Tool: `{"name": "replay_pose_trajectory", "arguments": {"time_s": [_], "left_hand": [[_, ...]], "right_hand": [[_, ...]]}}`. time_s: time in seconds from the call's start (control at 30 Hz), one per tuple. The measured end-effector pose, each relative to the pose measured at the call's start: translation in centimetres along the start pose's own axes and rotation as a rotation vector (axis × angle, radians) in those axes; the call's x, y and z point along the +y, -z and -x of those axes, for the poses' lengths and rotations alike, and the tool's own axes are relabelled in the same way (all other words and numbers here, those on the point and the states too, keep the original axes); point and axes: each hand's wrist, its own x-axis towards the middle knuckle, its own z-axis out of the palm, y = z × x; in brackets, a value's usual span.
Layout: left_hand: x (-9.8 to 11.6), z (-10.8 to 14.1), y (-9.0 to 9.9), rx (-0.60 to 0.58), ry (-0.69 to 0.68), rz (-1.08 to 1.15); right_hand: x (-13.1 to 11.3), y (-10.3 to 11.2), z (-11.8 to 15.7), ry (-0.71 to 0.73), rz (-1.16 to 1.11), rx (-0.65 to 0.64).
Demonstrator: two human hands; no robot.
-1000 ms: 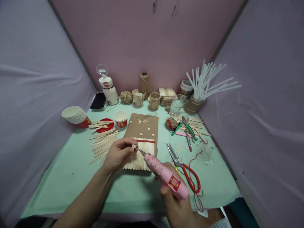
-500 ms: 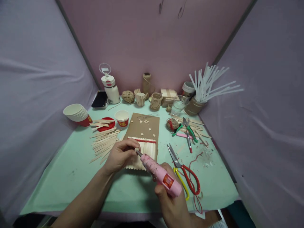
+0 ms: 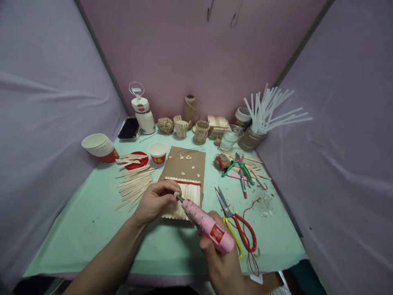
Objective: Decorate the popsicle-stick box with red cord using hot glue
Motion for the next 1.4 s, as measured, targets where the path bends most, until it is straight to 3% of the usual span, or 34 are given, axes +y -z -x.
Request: {"name": "replay_pose_trajectory", "arguments": {"time_s": [1.4], "left_hand": [[-0.4, 0.12, 0.01, -0.007, 0.034, 0.02]], "right_hand": [[-0.36, -0.04, 0.19, -0.085, -0.069, -0.006]]}}
